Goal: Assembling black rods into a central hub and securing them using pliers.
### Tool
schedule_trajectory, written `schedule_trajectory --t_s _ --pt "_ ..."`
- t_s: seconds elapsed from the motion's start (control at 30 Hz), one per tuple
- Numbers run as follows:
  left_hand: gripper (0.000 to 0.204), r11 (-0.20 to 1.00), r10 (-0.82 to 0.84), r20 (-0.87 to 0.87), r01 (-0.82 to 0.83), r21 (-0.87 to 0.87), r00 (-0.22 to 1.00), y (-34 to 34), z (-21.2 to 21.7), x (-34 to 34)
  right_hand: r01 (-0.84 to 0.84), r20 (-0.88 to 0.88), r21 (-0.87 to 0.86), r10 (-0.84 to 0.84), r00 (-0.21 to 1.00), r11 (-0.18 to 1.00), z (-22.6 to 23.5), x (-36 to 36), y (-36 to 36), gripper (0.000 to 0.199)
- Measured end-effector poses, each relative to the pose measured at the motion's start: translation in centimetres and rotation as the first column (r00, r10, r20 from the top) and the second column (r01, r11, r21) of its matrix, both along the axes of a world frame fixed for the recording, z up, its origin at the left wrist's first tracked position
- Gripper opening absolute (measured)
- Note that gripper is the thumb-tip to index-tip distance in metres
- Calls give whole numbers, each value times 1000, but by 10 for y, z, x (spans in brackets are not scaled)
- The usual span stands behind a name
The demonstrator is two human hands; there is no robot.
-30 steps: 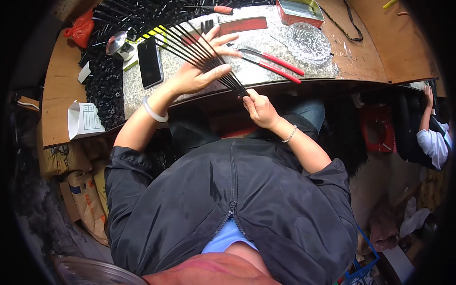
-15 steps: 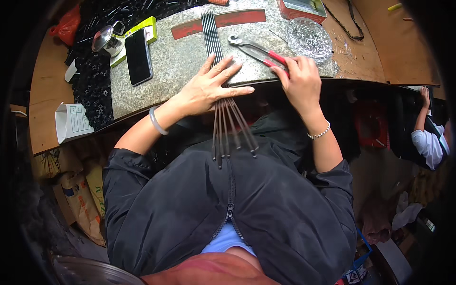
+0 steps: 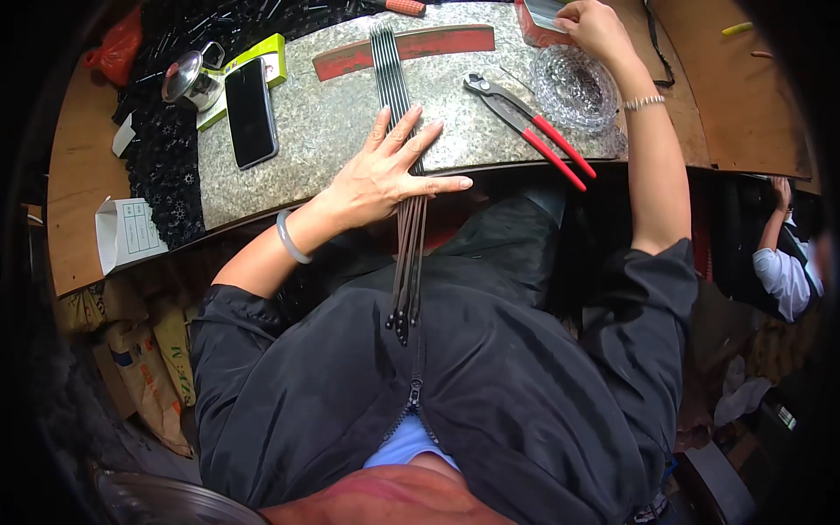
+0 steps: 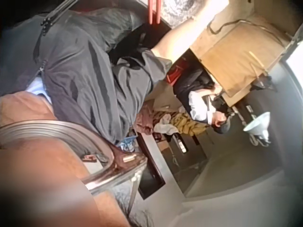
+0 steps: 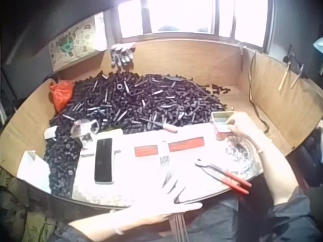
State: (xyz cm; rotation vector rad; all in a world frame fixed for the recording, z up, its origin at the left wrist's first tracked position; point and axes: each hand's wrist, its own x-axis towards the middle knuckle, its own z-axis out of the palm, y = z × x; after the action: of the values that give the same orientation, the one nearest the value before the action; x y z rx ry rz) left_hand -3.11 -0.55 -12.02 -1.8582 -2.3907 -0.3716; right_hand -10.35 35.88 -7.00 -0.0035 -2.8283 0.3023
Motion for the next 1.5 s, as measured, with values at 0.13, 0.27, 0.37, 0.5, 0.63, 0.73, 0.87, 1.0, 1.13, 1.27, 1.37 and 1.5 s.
schedule_trajectory --t_s 0.13,0.27,0.37,0.5,0.63,0.73,0.87,1.0,1.13,1.27,1.37,1.5 --pt "62 999 38 -23 -38 -28 999 -2 3 1 -93 305 -98 119 945 991 -19 -41 23 24" --pt "60 998 61 20 -60 -23 998 -6 2 2 -164 147 -1 163 976 986 -5 -31 -10 13" --pt "58 998 52 6 -52 -28 999 -4 4 1 -95 141 -23 97 985 995 13 -22 -16 12" --pt "59 999 38 15 -38 0 999 2 4 -1 -59 30 59 57 998 997 3 -20 1 16" --pt "60 998 66 -10 -66 -18 998 -5 2 1 -208 68 -111 216 974 972 -6 -26 -79 18" --pt "61 998 55 -45 -57 -27 997 -4 4 0 -285 77 -217 307 949 934 -4 -31 -128 20" --pt "61 998 54 -22 -54 -14 998 -2 2 -1 -236 120 -163 257 959 958 3 -24 -147 23" --pt "61 999 49 -18 -49 10 999 -2 1 -1 -167 205 -169 200 958 971 6 -24 -155 26" --pt "61 999 47 -22 -47 0 999 -2 2 -1 -190 176 -148 214 961 971 2 -27 -155 26" --pt "61 999 48 -24 -48 9 999 -3 1 -1 -150 226 -138 178 958 979 7 -26 -159 26" --pt "61 999 48 -27 -48 8 998 -3 1 -1 -165 212 -146 194 958 975 5 -26 -158 26" --pt "60 999 47 -23 -47 22 999 -2 1 -2 -175 167 -152 200 966 973 2 -25 -156 25"
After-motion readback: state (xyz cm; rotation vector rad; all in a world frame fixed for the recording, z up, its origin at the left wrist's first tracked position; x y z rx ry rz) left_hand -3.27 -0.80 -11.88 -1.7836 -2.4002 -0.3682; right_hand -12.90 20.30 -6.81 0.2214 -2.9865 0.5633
